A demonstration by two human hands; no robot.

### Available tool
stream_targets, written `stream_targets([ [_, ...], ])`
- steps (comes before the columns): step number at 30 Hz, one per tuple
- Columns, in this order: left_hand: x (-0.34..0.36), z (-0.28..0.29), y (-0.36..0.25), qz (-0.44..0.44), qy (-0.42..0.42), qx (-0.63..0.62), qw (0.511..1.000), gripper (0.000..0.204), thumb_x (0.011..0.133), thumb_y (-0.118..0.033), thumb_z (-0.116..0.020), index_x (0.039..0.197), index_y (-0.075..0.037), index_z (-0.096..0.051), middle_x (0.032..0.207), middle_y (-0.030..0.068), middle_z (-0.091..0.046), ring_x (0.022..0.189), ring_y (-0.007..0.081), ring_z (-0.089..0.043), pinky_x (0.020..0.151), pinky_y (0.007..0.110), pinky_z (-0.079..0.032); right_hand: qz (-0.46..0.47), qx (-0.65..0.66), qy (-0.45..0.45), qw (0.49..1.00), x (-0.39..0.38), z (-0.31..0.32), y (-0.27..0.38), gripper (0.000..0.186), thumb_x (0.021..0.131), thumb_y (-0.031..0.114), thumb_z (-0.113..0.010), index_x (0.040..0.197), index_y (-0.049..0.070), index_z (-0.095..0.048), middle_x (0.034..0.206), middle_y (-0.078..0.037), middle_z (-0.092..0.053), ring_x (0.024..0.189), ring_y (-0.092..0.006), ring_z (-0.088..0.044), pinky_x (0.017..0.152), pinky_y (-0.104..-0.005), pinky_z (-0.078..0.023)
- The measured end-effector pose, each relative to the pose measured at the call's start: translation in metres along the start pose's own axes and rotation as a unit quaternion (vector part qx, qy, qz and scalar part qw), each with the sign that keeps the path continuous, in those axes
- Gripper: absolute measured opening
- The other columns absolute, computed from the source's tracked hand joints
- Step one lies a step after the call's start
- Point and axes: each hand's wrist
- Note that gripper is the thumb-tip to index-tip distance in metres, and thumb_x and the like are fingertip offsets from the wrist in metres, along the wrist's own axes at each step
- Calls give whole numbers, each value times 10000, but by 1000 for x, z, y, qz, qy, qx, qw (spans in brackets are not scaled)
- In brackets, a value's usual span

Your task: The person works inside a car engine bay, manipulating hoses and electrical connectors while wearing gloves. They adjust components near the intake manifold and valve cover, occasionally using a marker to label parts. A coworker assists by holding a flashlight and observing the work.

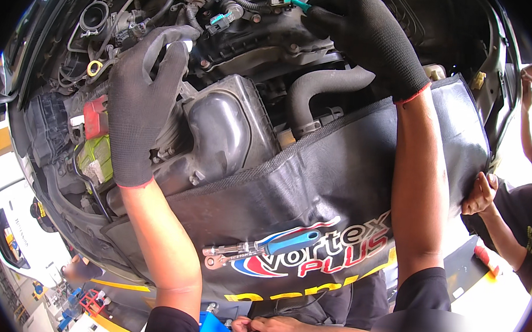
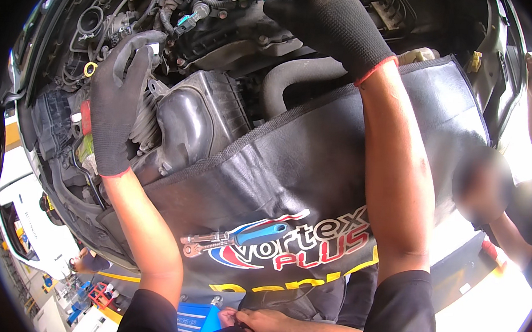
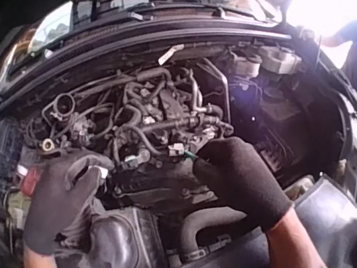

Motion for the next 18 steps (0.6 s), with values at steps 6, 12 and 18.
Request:
stream_targets([
  [6,0,-1,-6,18,8,-60,998,247,1064,-152,-636,1234,-27,-765,1078,104,-807,967,140,-734,921,323,-559,-14,40,6,999,1,-2,7,262,907,221,-728,886,-39,-711,745,-255,-649,640,-357,-647,682,-494,-511],
  [12,-5,-4,-41,66,75,-173,980,268,1089,-134,-612,1288,-16,-747,1149,47,-769,998,85,-661,905,261,-519,34,6,8,999,5,-8,-10,277,984,250,-697,994,-21,-752,796,-178,-714,660,-256,-671,698,-413,-546],
  [18,-2,-8,-15,-32,16,-32,999,232,1049,-145,-655,1215,-23,-761,1145,127,-812,1076,195,-772,983,349,-562,22,-22,-5,1000,3,-15,-9,286,1008,257,-700,1034,-19,-769,787,-132,-703,677,-178,-675,686,-367,-548],
])
Point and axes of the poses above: each hand's wrist, its own x-axis towards the middle knuckle, its own z-axis out of the back of the hand, y = z × x
